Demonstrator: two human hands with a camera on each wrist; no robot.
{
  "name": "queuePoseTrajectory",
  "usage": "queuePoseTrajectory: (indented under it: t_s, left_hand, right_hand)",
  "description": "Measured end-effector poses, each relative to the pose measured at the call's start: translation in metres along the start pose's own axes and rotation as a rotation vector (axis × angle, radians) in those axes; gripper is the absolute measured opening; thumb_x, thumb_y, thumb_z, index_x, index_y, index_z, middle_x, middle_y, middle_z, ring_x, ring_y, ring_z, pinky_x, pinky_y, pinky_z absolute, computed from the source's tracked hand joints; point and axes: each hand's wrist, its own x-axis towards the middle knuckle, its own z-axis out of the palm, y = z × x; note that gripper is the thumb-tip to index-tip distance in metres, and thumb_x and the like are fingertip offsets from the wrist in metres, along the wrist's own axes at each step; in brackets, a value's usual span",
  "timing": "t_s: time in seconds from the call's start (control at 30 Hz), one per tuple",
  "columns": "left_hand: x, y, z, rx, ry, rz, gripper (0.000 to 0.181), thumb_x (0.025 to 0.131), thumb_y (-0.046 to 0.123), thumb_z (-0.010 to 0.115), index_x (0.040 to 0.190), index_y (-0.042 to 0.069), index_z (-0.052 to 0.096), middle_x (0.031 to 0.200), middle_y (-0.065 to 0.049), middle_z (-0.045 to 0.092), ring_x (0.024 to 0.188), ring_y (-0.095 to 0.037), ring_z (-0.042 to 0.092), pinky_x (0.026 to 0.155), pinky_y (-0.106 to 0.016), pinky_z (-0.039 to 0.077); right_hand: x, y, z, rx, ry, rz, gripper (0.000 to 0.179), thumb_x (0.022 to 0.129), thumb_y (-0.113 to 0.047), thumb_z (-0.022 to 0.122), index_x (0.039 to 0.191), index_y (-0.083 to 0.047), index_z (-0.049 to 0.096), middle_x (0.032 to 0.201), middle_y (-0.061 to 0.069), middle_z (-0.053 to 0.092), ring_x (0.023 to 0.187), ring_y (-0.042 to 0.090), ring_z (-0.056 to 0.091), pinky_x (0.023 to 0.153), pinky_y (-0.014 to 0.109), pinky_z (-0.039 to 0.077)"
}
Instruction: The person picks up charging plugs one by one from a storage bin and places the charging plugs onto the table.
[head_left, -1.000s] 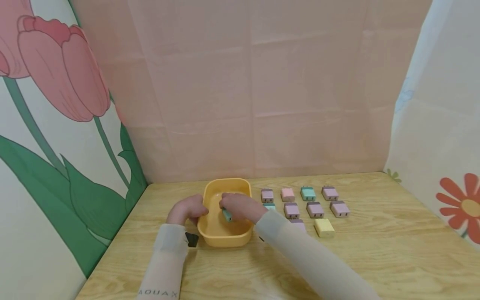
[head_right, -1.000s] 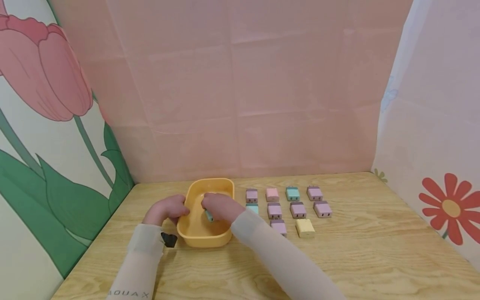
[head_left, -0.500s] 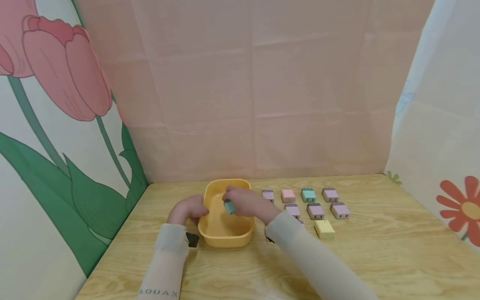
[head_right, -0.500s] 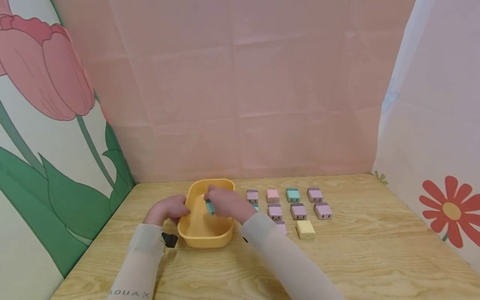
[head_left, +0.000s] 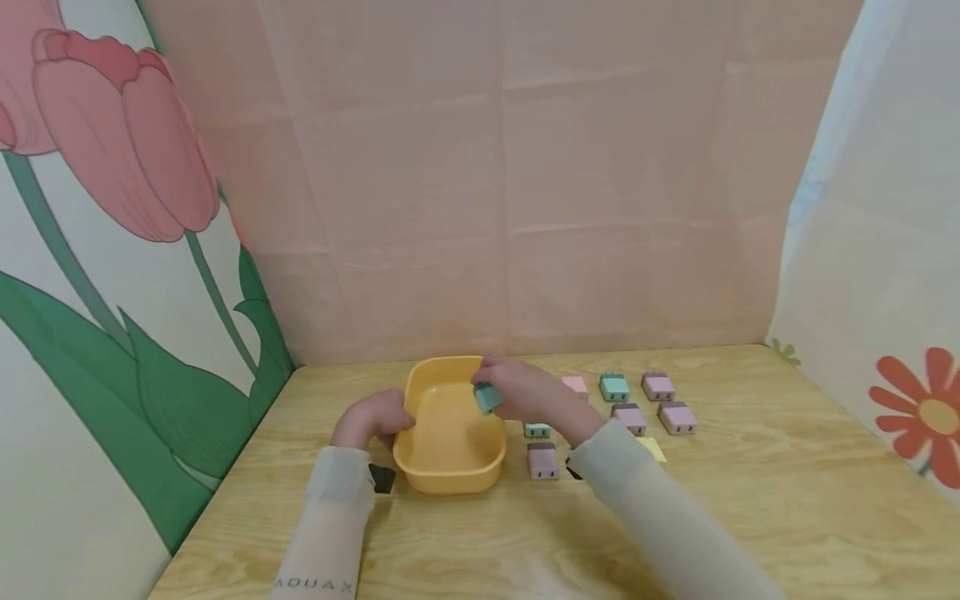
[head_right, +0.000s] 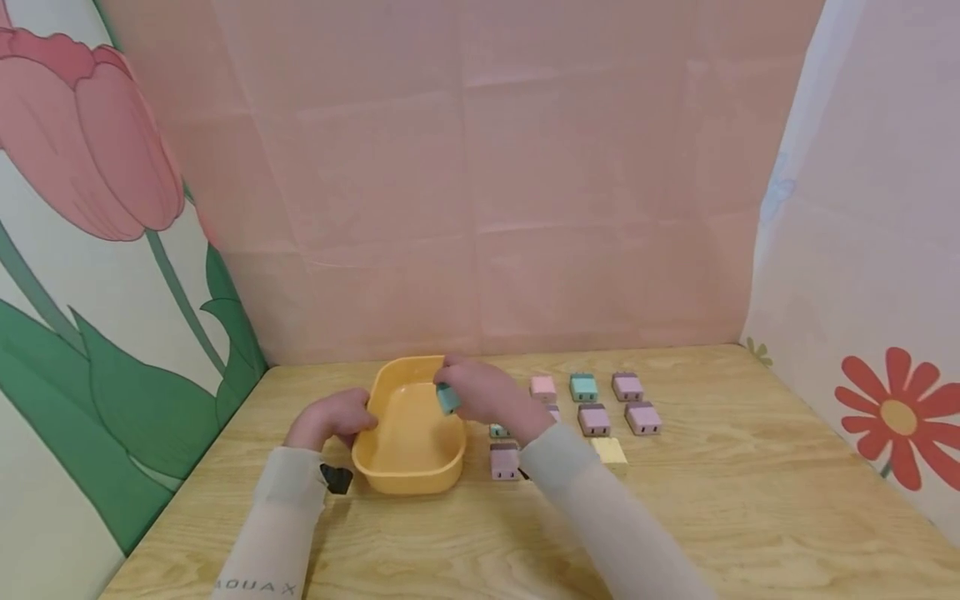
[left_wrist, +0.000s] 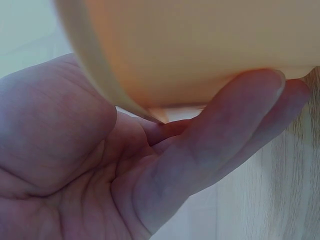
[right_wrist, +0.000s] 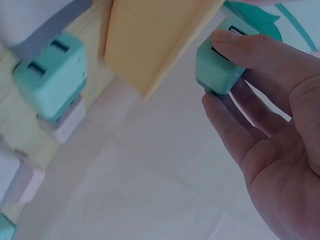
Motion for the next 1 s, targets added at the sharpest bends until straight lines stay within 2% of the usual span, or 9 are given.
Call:
queuePoseTrajectory:
  t_s: [0.17,0.43,0.63,0.8,1.0]
  left_hand:
    - [0.000,0.001,-0.001,0.009,0.009,0.005,0.014,0.088,0.002,0.056,0.098,-0.001,0.066,0.087,-0.018,0.078,0.067,-0.020,0.075,0.066,-0.033,0.064]
    - [-0.001,-0.002,-0.001,0.018,0.018,0.000,0.013,0.088,0.003,0.057,0.096,0.000,0.067,0.083,-0.016,0.077,0.064,-0.019,0.073,0.064,-0.033,0.063]
    - [-0.003,-0.001,-0.001,0.002,0.017,0.000,0.015,0.087,0.002,0.057,0.098,-0.001,0.066,0.083,-0.015,0.077,0.065,-0.019,0.073,0.065,-0.033,0.063]
    - [-0.003,-0.001,-0.002,-0.007,0.018,0.012,0.015,0.087,0.002,0.056,0.099,-0.001,0.064,0.084,-0.015,0.076,0.065,-0.019,0.072,0.065,-0.034,0.064]
    - [-0.001,-0.001,0.000,0.011,0.020,0.018,0.014,0.087,0.003,0.057,0.099,0.000,0.064,0.084,-0.013,0.074,0.064,-0.018,0.071,0.064,-0.032,0.062]
  right_hand:
    - [-0.014,0.009,-0.010,-0.035,0.026,-0.009,0.050,0.087,-0.002,0.087,0.135,-0.005,0.072,0.134,0.011,0.068,0.118,0.028,0.072,0.100,0.042,0.064]
    - [-0.040,0.033,-0.021,-0.006,0.022,0.059,0.052,0.084,-0.003,0.090,0.133,-0.007,0.072,0.127,0.008,0.068,0.115,0.027,0.072,0.096,0.042,0.064]
    - [-0.071,0.056,-0.033,0.048,0.025,0.105,0.050,0.081,0.003,0.089,0.127,-0.008,0.073,0.122,0.006,0.067,0.111,0.026,0.071,0.093,0.046,0.064]
    - [-0.099,0.079,-0.038,0.065,0.042,0.110,0.051,0.076,0.003,0.091,0.123,-0.007,0.074,0.121,0.009,0.067,0.105,0.026,0.069,0.087,0.047,0.064]
    - [-0.128,0.109,-0.041,0.045,0.033,0.130,0.051,0.075,-0.005,0.095,0.121,-0.007,0.073,0.117,0.009,0.068,0.100,0.020,0.067,0.082,0.041,0.062]
